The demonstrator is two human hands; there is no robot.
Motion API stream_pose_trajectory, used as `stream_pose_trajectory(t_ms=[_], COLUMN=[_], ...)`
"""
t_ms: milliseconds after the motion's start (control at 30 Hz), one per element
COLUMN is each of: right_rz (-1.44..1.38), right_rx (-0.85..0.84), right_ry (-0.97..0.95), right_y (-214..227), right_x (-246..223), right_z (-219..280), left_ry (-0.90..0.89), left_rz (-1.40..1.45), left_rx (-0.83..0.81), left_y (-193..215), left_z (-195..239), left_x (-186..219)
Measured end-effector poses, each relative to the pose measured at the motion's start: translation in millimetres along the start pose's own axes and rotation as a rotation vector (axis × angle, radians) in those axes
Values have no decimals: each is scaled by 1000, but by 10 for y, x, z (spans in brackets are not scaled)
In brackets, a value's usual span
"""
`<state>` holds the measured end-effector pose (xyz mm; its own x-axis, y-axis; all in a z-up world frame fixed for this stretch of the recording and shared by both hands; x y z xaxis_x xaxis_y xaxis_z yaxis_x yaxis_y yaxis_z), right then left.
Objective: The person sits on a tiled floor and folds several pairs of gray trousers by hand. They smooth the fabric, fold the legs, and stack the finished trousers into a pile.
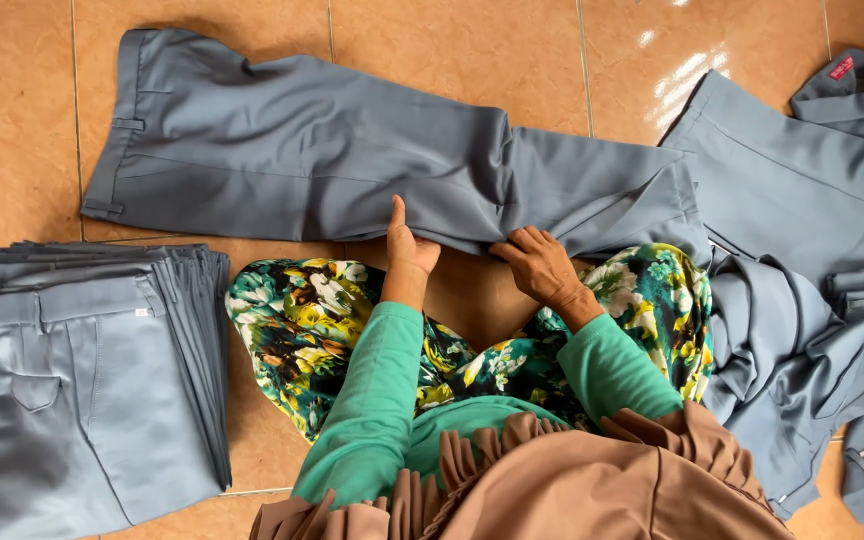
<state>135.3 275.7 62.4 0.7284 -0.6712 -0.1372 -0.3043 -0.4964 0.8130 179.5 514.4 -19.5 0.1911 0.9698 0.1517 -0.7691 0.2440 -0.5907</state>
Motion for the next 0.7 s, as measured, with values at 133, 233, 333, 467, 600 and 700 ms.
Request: stream_pose_trajectory(t_ms=[133, 233, 333, 467, 600, 700], right_rz=[129, 229, 284, 367, 431, 324], right_rx=[-13, -52, -78, -150, -93, 167], right_ry=[-78, -67, -106, -177, -225, -141], right_y=[183, 10, -344, -277, -54, 417], right_x=[-112, -6, 320, 849, 1453, 1632], right_z=[-230, -185, 19, -70, -457, -988], left_ry=[-50, -75, -119, -187, -181, -201], left_rz=[30, -1, -73, -94, -119, -59], left_rx=[-58, -79, -106, -163, -194, -257], left_y=[-194, -325, -344, -540, -1177, -1467], left_z=[177, 419, 396, 137, 391, 324], left_x=[62, 166, 316, 598, 855, 1060])
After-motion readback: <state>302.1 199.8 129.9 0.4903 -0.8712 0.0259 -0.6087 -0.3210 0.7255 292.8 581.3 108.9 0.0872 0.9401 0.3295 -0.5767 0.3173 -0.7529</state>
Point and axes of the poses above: each hand's wrist, its own z-axis away from the middle knuckle, its own y-axis out of the back of the hand, x = y × z, the point moved 1 cm from there along -z, towards the middle knuckle, and after that the axes turned 5 degrees about x, right-handed, at the moved point
